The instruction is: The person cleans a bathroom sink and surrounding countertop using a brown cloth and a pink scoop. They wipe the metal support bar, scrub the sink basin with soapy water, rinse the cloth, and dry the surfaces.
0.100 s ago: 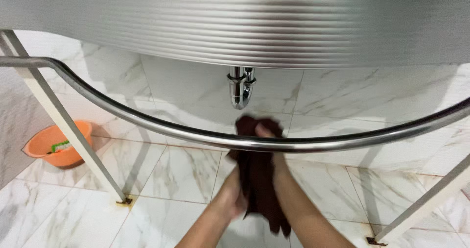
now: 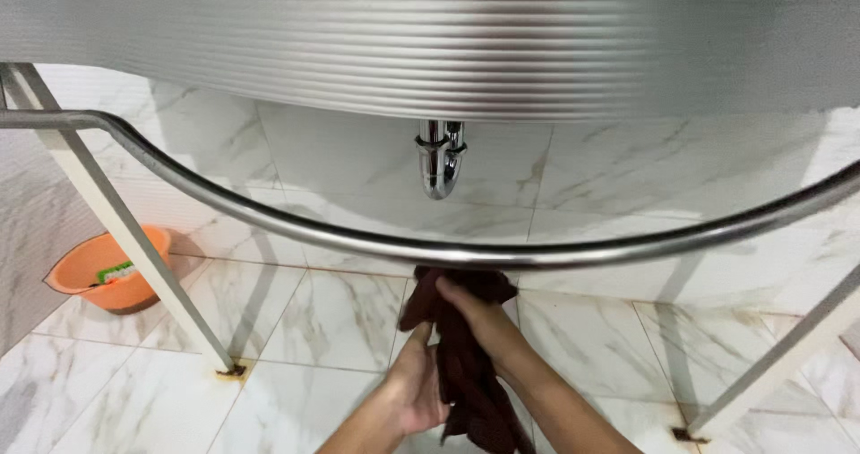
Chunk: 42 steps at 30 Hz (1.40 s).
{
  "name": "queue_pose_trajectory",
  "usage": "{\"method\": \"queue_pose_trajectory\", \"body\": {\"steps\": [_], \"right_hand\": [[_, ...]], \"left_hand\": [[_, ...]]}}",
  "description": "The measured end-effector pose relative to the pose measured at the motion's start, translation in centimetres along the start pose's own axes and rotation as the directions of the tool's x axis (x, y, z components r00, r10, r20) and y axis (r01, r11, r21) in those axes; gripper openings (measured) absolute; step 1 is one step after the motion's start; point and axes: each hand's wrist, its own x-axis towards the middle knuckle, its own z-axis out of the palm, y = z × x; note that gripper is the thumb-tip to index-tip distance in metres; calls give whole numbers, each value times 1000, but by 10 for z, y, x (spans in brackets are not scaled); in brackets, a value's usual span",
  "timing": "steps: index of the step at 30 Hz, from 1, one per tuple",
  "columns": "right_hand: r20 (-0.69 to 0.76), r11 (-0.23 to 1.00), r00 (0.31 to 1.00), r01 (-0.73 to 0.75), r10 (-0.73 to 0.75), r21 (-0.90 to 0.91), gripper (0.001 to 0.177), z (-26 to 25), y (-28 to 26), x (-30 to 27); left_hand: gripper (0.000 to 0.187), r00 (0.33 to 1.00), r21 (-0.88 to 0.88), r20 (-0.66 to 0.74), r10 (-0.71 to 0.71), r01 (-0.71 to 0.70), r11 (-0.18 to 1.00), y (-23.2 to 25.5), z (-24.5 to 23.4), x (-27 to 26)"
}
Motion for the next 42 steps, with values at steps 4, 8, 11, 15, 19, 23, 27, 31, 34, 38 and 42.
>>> {"method": "queue_pose_trajectory", "body": {"steps": [4, 8, 11, 15, 19, 23, 27, 31, 34, 38, 42], "right_hand": [[94, 751, 957, 273, -273, -601, 67, 6, -10, -27], [92, 556, 980, 175, -174, -813, 72, 15, -36, -28], [104, 746, 993, 116, -64, -656, 69, 26, -46, -31], [275, 856, 959, 79, 76, -510, 52, 47, -51, -61], [402, 993, 914, 13, -59, 115, 33, 79, -75, -77], [365, 856, 828, 238, -426, 459, 28, 94, -137, -66], [64, 876, 921, 341, -384, 342, 27, 93, -181, -45], [-74, 856, 918, 391, -389, 338, 24, 82, -175, -4], [-33, 914, 949, 312, -314, 261, 25, 83, -164, 46], [52, 939, 967, 227, -248, 257, 24, 112, -147, 123], [46, 969, 991, 136, -129, -206, 40, 150, -148, 182]], "left_hand": [[82, 996, -17, 80, 49, -48, 999, 11, 0, -28], [69, 976, -135, 59, 211, -202, 970, 49, 1, -44], [59, 971, -26, 57, 232, -231, 973, 72, -10, -68], [49, 887, 161, 128, 443, -459, 874, 84, -30, -133], [44, 838, 116, 136, 528, -543, 832, 119, -13, -187], [40, 640, -372, 487, 594, -464, 804, 171, 21, -194], [34, 744, -232, 249, 620, -576, 784, 203, 60, -141], [29, 610, -277, 219, 762, -710, 648, 238, 63, -84], [32, 586, -274, 63, 808, -768, 578, 265, 47, -55], [38, 620, -60, -172, 765, -782, 620, 313, 16, -54], [59, 572, -409, -71, 817, -764, 499, 346, 10, -72]]}}
